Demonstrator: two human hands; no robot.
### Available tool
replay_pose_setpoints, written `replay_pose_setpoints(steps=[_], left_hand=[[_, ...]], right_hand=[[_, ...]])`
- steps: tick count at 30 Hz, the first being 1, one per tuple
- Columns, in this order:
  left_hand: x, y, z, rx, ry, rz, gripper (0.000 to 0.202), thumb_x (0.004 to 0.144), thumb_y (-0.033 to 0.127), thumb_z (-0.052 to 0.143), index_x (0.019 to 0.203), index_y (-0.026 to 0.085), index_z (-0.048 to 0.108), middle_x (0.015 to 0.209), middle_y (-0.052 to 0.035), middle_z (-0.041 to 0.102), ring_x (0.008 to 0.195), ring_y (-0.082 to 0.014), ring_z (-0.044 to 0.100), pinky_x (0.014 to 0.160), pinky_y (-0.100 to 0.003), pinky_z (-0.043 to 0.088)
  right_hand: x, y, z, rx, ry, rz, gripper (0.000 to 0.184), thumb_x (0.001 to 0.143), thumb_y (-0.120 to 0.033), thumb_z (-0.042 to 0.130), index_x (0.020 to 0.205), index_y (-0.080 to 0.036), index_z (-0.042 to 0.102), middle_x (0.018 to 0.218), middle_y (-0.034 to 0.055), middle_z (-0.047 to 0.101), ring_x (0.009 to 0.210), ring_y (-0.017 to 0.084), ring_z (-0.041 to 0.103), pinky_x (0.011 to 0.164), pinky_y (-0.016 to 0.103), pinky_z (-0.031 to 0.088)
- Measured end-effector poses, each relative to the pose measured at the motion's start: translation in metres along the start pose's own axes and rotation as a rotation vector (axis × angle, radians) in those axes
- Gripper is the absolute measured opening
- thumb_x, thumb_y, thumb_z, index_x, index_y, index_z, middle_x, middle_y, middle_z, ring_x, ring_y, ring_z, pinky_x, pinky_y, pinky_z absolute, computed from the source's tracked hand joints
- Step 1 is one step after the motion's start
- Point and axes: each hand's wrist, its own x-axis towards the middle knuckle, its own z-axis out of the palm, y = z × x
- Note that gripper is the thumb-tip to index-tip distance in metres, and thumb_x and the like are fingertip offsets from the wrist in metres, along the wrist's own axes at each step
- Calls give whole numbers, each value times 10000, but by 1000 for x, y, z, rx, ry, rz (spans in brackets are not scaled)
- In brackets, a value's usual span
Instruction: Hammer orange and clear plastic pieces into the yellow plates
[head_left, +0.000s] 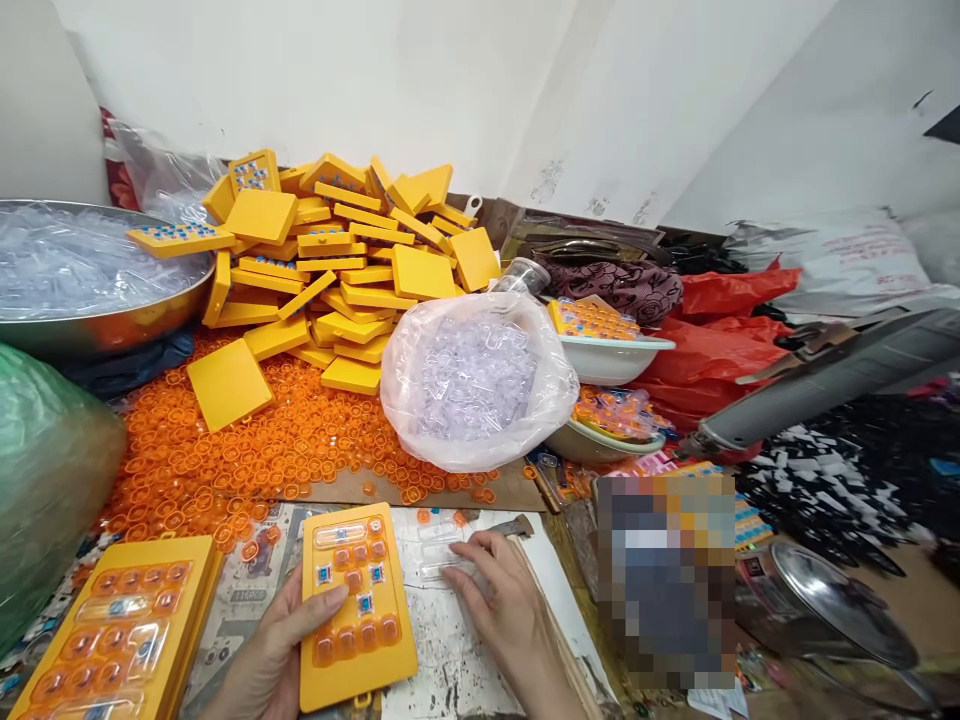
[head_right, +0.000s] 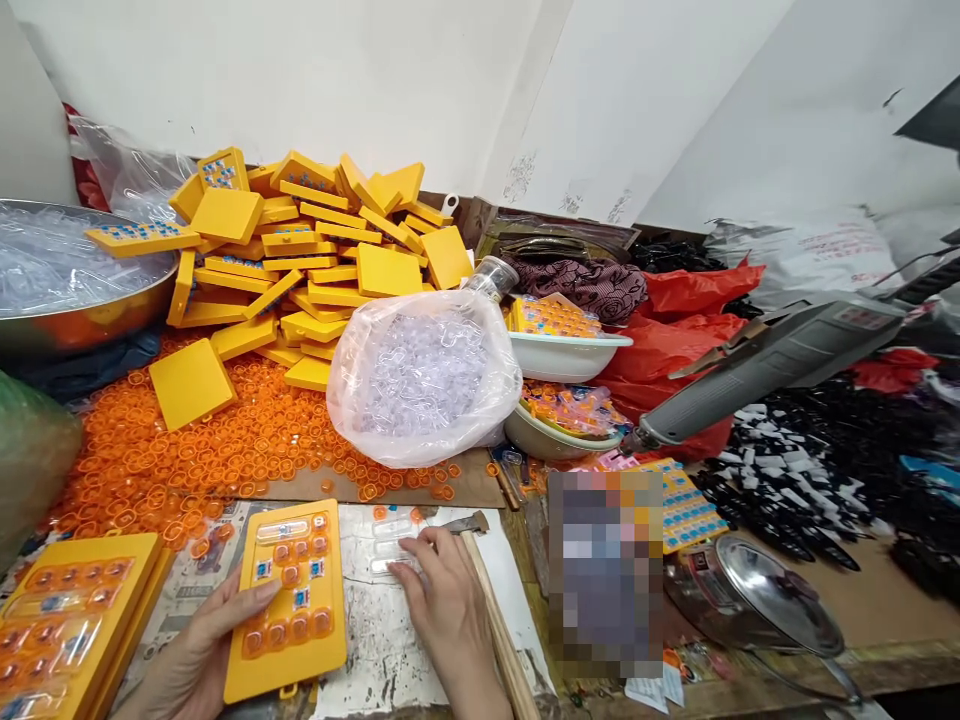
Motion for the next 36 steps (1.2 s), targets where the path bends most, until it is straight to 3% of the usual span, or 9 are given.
replay_pose_setpoints(steps=[3, 6, 11, 16, 21, 26, 30, 33, 36], left_hand=[[2, -1, -3, 11, 15, 0, 953, 670, 123, 777, 1459, 147, 244, 1085, -184, 709, 997, -385, 664, 922, -547, 487], [5, -5, -8, -11, 8, -10, 1026, 643, 134, 793, 1478, 178, 198, 1059, -164, 723, 1001, -383, 663, 904, -532, 501], [12, -9, -15, -12, -26, -48, 1067, 638, 120, 792, 1486, 127, 145, 1007, -188, 733, 972, -395, 671, 877, -534, 508], [14, -9, -15, -7, -35, -53, 1096, 618, 109, 805, 1482, 90, 130, 1003, -198, 732, 961, -388, 677, 880, -509, 508], [8, -9, -1, 6, -95, -56, 1071, 616, 103, 801, 1476, 103, 161, 994, -193, 736, 956, -386, 680, 896, -514, 495], [-1, -7, 12, 5, -127, -45, 1059, 615, 80, 790, 1464, 93, 156, 951, -176, 748, 990, -370, 671, 939, -494, 473], [-6, -3, 13, 12, -129, -32, 995, 632, 79, 782, 1450, 112, 218, 997, -173, 739, 1014, -357, 664, 940, -480, 478], [-7, -3, 11, 26, -144, -9, 902, 640, 95, 784, 1414, 135, 321, 1053, -169, 724, 1022, -351, 662, 938, -478, 483], [-8, -5, 10, 47, -150, 2, 836, 635, 126, 798, 1371, 150, 403, 1103, -169, 706, 1022, -359, 660, 937, -486, 484]], right_hand=[[14, 7, -1, -54, 67, 56, 195, 894, -223, 521, 1001, -152, 668, 947, 111, 650, 877, 243, 610, 741, 376, 512], [31, 8, 3, -85, 78, 66, 164, 884, -224, 533, 921, -174, 684, 907, 98, 675, 831, 260, 614, 704, 395, 496], [43, -24, 7, -24, 98, -41, 150, 887, -214, 542, 950, -211, 679, 871, 43, 699, 793, 193, 641, 697, 318, 509], [54, -53, -35, 2, 240, -175, 196, 909, -172, 494, 950, -214, 681, 840, 42, 704, 803, 156, 643, 712, 283, 509], [130, -36, -80, -182, 320, -75, 191, 879, -198, 542, 1000, -186, 689, 988, 104, 691, 916, 237, 613, 805, 391, 463], [182, -15, -78, -285, 165, -11, 116, 754, -130, 651, 802, -209, 721, 733, 31, 667, 684, 170, 609, 616, 285, 420], [182, -12, -74, -256, 200, 6, 134, 825, -153, 584, 825, -191, 712, 813, 40, 684, 686, 169, 626, 580, 273, 412], [172, -16, -82, -198, 347, 29, 176, 896, -201, 510, 949, -159, 673, 944, 82, 697, 762, 200, 657, 626, 298, 454], [141, -31, -88, -123, 516, 1, 225, 947, -228, 441, 1059, -144, 617, 963, 94, 706, 845, 202, 673, 726, 324, 499]])
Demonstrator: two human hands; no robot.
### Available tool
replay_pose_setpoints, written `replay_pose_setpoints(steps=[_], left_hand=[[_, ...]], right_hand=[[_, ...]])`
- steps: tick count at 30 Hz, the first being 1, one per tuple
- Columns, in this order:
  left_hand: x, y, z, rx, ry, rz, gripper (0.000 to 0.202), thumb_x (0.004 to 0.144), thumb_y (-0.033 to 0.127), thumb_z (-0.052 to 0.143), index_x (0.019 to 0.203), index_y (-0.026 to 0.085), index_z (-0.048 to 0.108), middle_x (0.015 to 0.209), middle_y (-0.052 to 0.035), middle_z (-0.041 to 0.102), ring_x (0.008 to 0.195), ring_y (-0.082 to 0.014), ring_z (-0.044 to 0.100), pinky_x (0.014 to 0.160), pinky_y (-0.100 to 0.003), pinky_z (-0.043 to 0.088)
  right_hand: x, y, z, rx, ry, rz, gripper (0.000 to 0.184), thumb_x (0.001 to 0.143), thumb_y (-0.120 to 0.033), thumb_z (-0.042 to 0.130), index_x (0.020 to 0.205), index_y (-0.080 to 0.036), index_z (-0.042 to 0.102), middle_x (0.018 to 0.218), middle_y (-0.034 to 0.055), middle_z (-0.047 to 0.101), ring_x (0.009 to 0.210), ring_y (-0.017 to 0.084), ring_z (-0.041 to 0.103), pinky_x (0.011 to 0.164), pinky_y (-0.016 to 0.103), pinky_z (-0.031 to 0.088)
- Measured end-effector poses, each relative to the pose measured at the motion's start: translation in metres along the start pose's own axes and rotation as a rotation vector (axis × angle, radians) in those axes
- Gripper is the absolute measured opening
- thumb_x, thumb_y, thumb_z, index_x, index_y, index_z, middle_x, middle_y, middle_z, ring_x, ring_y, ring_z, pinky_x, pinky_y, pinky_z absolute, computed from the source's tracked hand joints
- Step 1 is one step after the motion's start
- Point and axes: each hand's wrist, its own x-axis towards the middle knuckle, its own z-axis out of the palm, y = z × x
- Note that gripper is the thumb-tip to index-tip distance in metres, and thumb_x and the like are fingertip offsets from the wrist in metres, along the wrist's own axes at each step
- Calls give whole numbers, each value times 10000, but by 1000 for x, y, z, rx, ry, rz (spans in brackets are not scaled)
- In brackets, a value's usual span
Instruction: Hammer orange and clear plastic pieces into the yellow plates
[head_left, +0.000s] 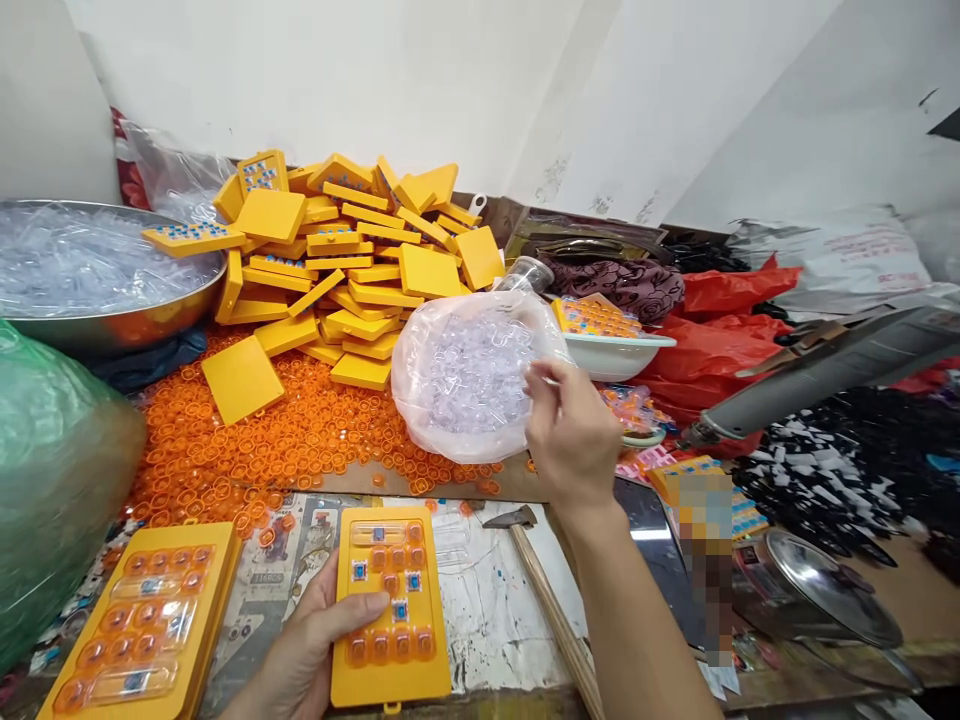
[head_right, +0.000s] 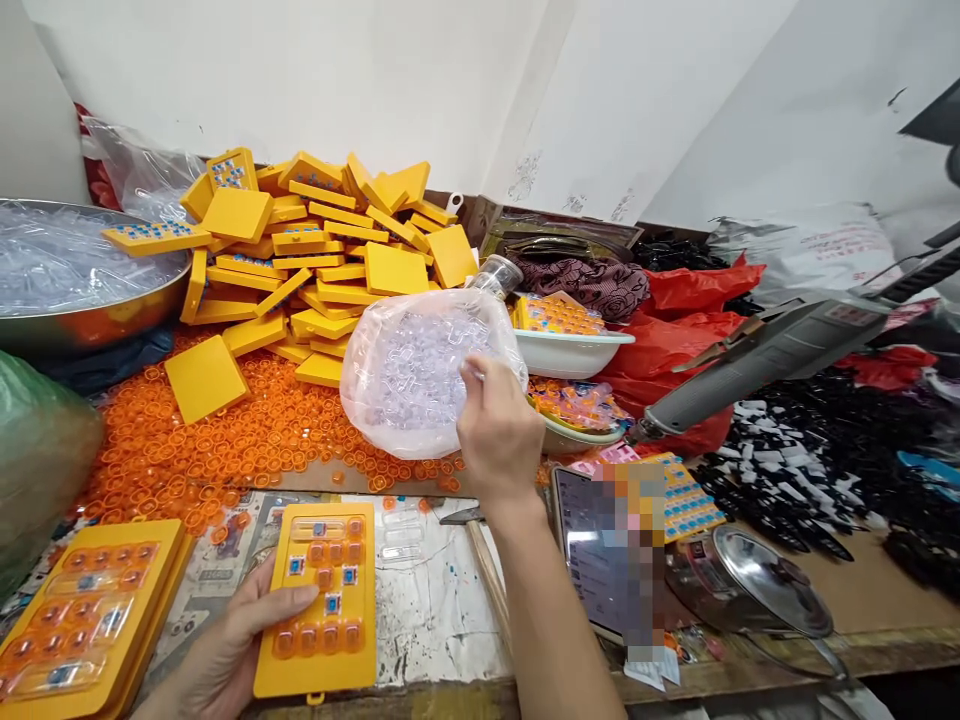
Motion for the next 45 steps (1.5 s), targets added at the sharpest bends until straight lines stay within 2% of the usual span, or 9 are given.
replay_pose_setpoints(steps=[4, 8, 15, 19, 23, 28, 32, 37, 45], left_hand=[[-1, -1, -3, 0, -10, 16, 841, 630, 117, 798, 1373, 174, 408, 1133, -160, 695, 1049, -360, 646, 952, -490, 472], [-2, -1, -8, -23, 19, 22, 799, 619, 107, 800, 1340, 186, 464, 1146, -141, 693, 1108, -345, 616, 1003, -473, 435], [-2, -3, -16, -24, 61, 3, 777, 646, 96, 771, 1346, 166, 442, 1117, -145, 704, 1083, -337, 632, 977, -469, 458], [0, -3, -20, -36, 88, 8, 813, 673, 103, 758, 1388, 164, 376, 1067, -143, 720, 1014, -320, 668, 926, -445, 492], [5, -9, -27, -50, 90, 11, 725, 686, 146, 761, 1334, 144, 436, 1003, -139, 732, 881, -303, 708, 872, -435, 515], [7, -18, -41, -73, 50, 15, 510, 628, 134, 783, 1092, 102, 573, 887, -138, 746, 863, -332, 708, 862, -441, 510], [0, -17, -53, -58, 85, -3, 615, 611, 152, 798, 1164, 89, 536, 876, -145, 749, 869, -341, 706, 859, -440, 504], [-6, -14, -62, -44, 97, -14, 685, 619, 175, 800, 1230, 85, 502, 886, -155, 751, 842, -334, 711, 829, -436, 514], [-6, -11, -61, -130, 109, -40, 743, 668, 177, 756, 1338, 122, 438, 889, -123, 760, 878, -338, 708, 887, -455, 499]], right_hand=[[-73, -25, -21, 331, -129, -98, 205, 880, -147, 548, 1018, -246, 662, 952, 30, 722, 901, 172, 682, 813, 309, 542], [-143, -32, -17, 505, -312, 131, 192, 869, -141, 537, 889, -238, 700, 972, 56, 700, 897, 173, 683, 767, 294, 574], [-187, -13, 0, 388, -386, 179, 280, 840, -112, 459, 872, -192, 725, 1002, 116, 699, 878, 197, 702, 732, 319, 597], [-174, -18, 2, 315, -389, 142, 301, 817, -99, 447, 945, -181, 707, 1149, 156, 639, 1052, 267, 632, 838, 452, 555], [-126, -59, 12, 364, -466, 31, 248, 899, -171, 450, 1027, -191, 661, 1163, 133, 610, 1087, 219, 591, 878, 376, 525], [-77, -126, 61, 422, -880, -388, 159, 869, -140, 536, 864, -209, 679, 889, 29, 687, 862, 157, 655, 782, 289, 531], [-72, -156, 103, 360, -1186, -649, 156, 882, -289, 597, 931, -147, 641, 921, 28, 666, 822, 154, 645, 740, 346, 538], [-78, -165, 124, 305, -1336, -769, 258, 906, -335, 565, 1097, -165, 594, 1089, 56, 628, 916, 168, 629, 788, 371, 534], [-84, -148, 130, 338, -1290, -749, 256, 908, -318, 563, 1108, -161, 589, 1107, 59, 622, 945, 178, 624, 806, 386, 530]])
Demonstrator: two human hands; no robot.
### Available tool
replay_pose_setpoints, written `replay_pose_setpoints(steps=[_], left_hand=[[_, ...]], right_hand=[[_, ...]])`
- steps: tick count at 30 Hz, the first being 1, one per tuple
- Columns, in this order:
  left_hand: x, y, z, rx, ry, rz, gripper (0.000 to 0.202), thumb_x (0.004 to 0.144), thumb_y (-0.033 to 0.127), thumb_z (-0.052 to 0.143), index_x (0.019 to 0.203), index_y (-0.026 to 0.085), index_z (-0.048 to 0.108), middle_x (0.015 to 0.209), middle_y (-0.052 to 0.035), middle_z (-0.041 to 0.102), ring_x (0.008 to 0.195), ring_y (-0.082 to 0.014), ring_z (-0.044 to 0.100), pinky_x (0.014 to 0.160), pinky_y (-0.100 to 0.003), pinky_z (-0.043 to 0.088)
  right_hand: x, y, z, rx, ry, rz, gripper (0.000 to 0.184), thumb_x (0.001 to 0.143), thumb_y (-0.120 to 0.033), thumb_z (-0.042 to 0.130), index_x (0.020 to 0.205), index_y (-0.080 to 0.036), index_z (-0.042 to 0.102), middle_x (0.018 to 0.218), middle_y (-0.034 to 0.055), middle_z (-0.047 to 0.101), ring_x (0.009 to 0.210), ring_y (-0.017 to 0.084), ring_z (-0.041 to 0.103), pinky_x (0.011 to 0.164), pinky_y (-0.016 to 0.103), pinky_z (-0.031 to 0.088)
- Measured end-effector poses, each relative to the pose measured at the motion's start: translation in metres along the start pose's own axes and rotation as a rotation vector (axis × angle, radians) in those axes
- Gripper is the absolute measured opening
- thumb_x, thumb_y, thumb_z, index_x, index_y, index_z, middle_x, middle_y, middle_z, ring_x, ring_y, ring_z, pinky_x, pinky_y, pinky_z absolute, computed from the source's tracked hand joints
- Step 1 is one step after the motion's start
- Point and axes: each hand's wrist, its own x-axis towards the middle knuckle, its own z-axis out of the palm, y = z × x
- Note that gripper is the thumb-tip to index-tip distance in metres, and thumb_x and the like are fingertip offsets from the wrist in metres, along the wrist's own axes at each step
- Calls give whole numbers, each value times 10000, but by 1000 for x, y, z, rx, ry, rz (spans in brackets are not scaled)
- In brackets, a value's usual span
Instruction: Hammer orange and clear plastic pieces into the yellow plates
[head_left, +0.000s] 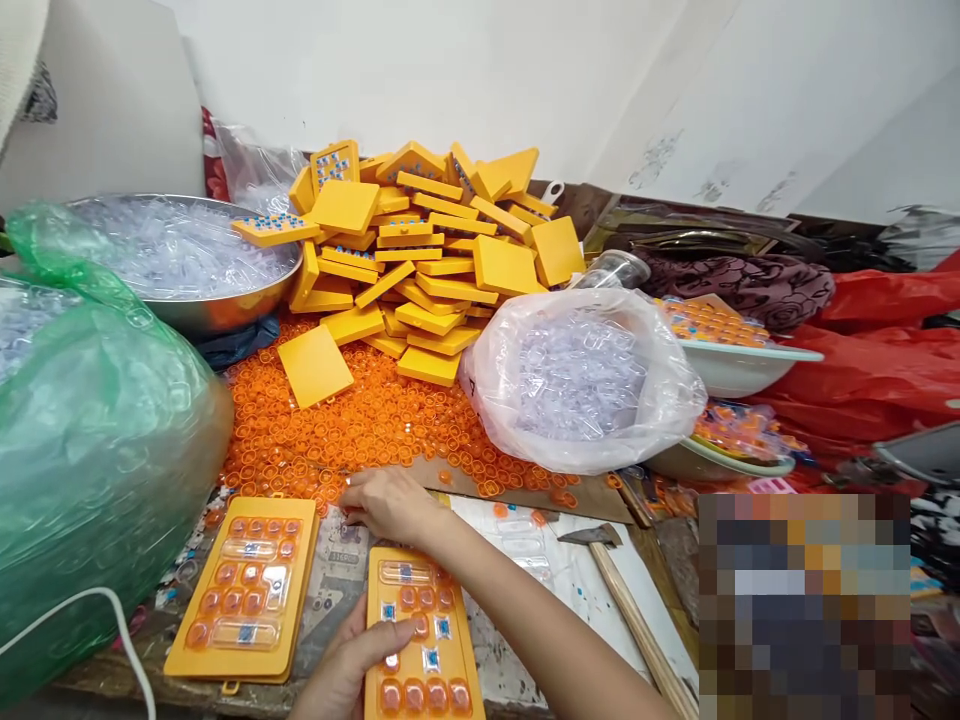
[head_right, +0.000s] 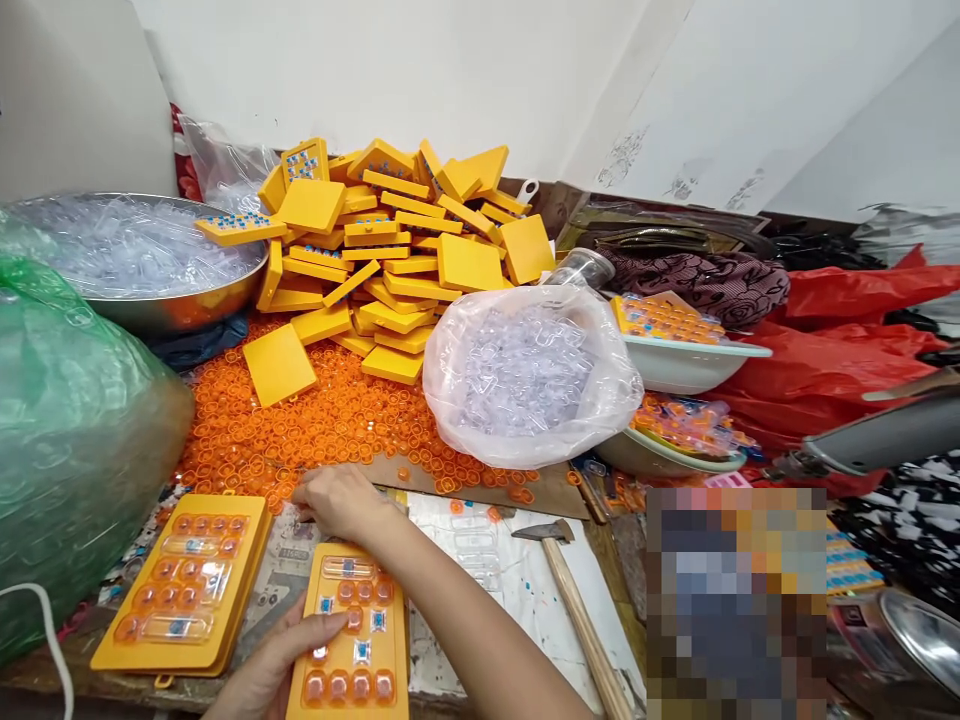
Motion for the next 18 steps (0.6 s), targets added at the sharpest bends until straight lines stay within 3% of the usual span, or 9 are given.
replay_pose_setpoints(steps=[6, 10, 14, 18], left_hand=[[-2, 1, 3, -140, 47, -48, 653, 785, 250, 624, 1383, 138, 386, 979, -116, 750, 1035, -314, 664, 967, -452, 460], [-4, 4, 4, -88, 33, -19, 678, 731, 265, 701, 1351, 164, 448, 1031, -114, 738, 1101, -332, 625, 997, -472, 438], [-7, 8, 11, -5, -49, 39, 864, 594, 229, 830, 1362, 159, 438, 1023, -132, 737, 1088, -354, 627, 996, -474, 437], [-6, 8, 20, 16, -46, 31, 997, 533, 217, 871, 1396, 163, 373, 1007, -149, 737, 1047, -372, 646, 951, -486, 471]], right_hand=[[-7, 4, -1, 92, 137, 30, 227, 905, -315, 570, 1060, -153, 607, 1024, 43, 646, 870, 155, 637, 764, 357, 539], [-25, 1, -12, 178, 349, 104, 202, 884, -274, 597, 1068, -211, 651, 942, 21, 686, 832, 163, 654, 700, 310, 523], [-73, -2, -15, 268, 629, 239, 202, 904, -297, 558, 1072, -253, 662, 955, 8, 706, 872, 142, 657, 745, 254, 515], [-144, 4, 8, 248, 903, 492, 188, 932, -278, 495, 1003, -201, 652, 915, 44, 702, 806, 133, 669, 680, 220, 540]])
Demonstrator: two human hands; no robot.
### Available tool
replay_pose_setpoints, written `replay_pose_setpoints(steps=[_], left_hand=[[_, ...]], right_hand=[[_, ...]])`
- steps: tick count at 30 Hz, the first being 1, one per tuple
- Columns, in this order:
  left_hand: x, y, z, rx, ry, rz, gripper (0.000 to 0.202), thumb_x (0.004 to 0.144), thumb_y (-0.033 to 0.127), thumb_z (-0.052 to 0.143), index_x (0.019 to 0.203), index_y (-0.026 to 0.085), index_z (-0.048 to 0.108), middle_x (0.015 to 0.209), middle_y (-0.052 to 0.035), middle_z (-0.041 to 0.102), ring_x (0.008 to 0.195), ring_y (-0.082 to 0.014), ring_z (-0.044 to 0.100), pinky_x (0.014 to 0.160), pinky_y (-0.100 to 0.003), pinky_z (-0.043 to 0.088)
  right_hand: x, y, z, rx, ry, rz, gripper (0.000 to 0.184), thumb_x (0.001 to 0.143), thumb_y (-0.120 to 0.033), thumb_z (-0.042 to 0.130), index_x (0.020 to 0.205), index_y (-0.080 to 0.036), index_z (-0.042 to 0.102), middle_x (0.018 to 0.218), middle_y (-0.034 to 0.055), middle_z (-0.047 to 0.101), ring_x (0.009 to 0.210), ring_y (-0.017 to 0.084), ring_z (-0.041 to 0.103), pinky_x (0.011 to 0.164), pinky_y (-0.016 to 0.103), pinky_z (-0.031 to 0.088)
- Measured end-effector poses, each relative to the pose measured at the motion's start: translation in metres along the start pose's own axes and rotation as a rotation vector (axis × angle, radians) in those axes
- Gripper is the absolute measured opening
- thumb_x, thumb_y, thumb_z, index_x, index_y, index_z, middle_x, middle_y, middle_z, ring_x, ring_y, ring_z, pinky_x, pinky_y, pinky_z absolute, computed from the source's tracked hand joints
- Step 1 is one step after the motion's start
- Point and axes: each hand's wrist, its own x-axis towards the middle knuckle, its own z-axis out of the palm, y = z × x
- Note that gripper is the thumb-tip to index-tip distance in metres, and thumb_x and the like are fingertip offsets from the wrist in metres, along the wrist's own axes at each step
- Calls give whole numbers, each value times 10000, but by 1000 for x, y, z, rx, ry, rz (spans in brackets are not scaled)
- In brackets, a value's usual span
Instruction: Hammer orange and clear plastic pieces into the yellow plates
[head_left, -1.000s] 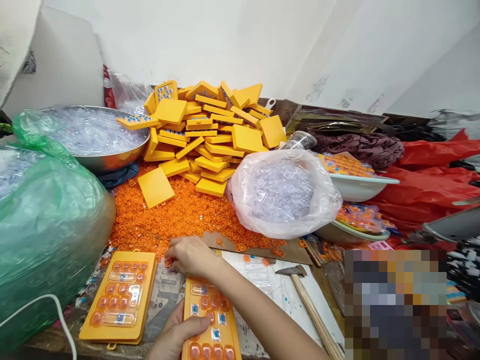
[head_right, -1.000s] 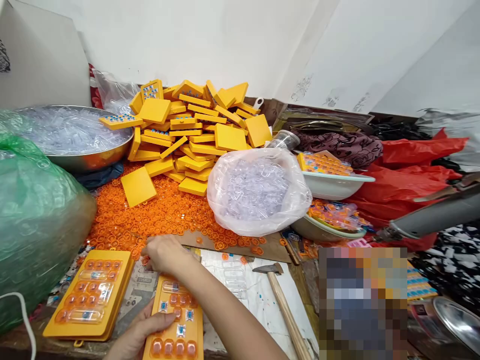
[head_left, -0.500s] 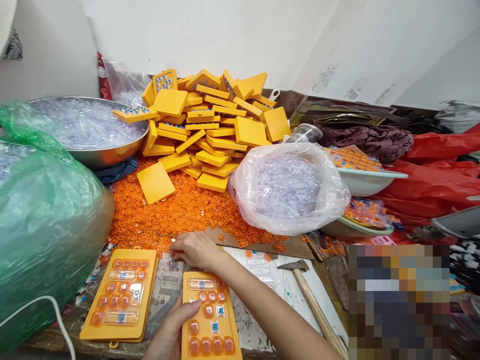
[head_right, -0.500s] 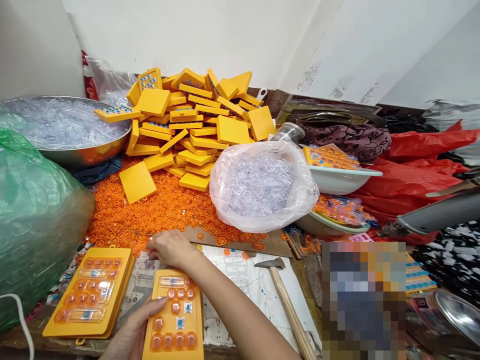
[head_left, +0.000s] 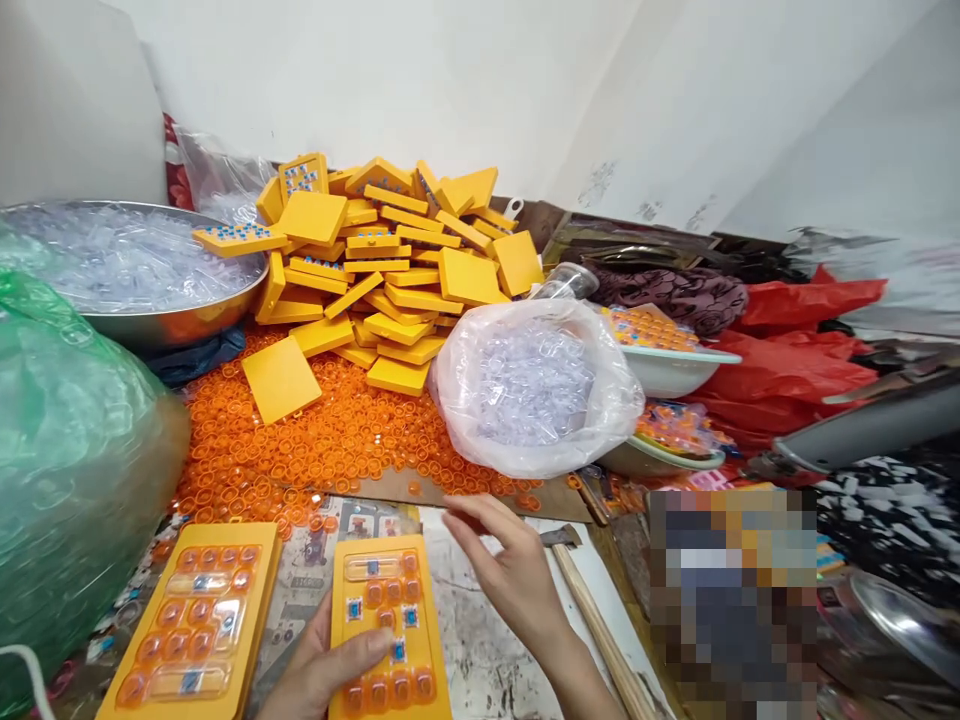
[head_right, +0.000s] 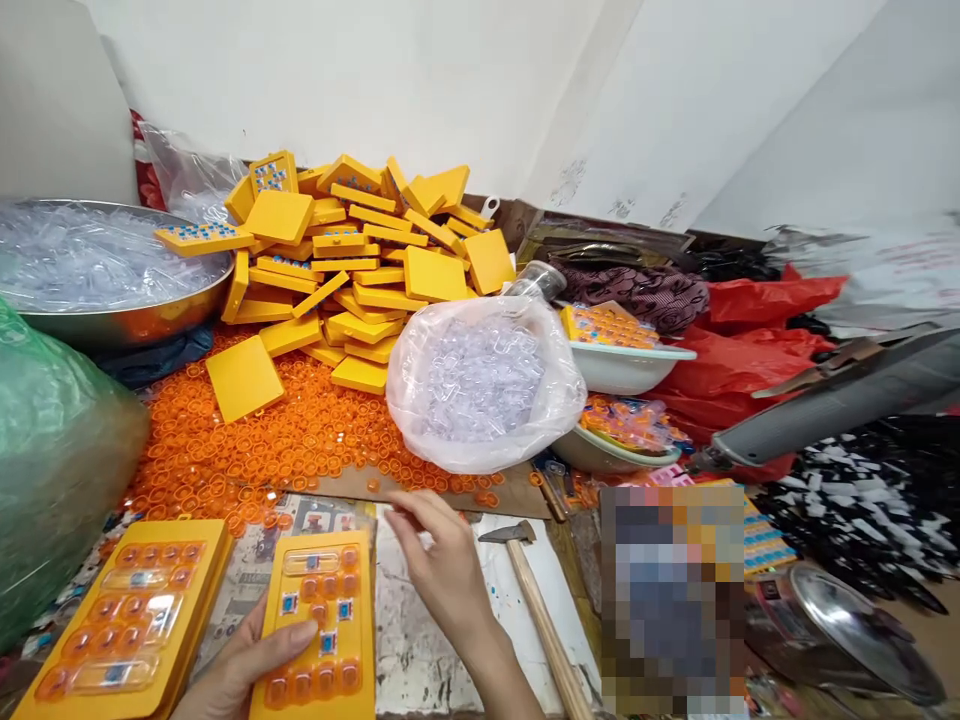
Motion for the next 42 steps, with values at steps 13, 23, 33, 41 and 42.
replay_pose_setpoints(steps=[13, 23, 33, 41, 42], left_hand=[[11, -2, 10, 114, 120, 16, 1187, 545, 228, 874, 1474, 165, 138, 954, -156, 750, 893, -388, 698, 831, -509, 533], [4, 4, 26, 172, 12, 84, 1152, 490, 115, 860, 1422, 130, 183, 1005, -192, 729, 960, -393, 676, 853, -474, 519], [12, -2, 21, 246, -10, 173, 805, 484, 166, 877, 1175, 142, 463, 1074, -187, 706, 967, -345, 675, 835, -399, 522], [7, -4, 19, 417, 104, 369, 615, 586, 286, 839, 1110, 153, 547, 1050, -142, 714, 937, -301, 678, 831, -370, 530], [7, -5, 18, 445, 114, 391, 602, 593, 300, 835, 1104, 150, 553, 1052, -144, 713, 940, -304, 676, 836, -373, 530]], right_hand=[[-57, 41, 20, -369, 123, 191, 209, 774, -272, 676, 972, -208, 699, 956, 100, 696, 904, 318, 622, 738, 459, 509], [-58, 36, 22, -177, 275, 204, 281, 914, -248, 487, 1147, -153, 611, 1032, 137, 697, 940, 258, 664, 810, 414, 524], [-96, -25, 50, 513, 233, 249, 212, 827, -184, 628, 1010, -282, 671, 980, 52, 687, 1130, 221, 551, 914, 361, 510], [-89, -35, 53, 895, 186, 505, 133, 819, -260, 648, 942, -252, 599, 1219, 90, 486, 1088, 225, 599, 893, 371, 528], [-86, -38, 52, 991, 180, 552, 164, 809, -270, 662, 931, -246, 556, 1247, 99, 486, 1072, 225, 616, 879, 366, 534]])
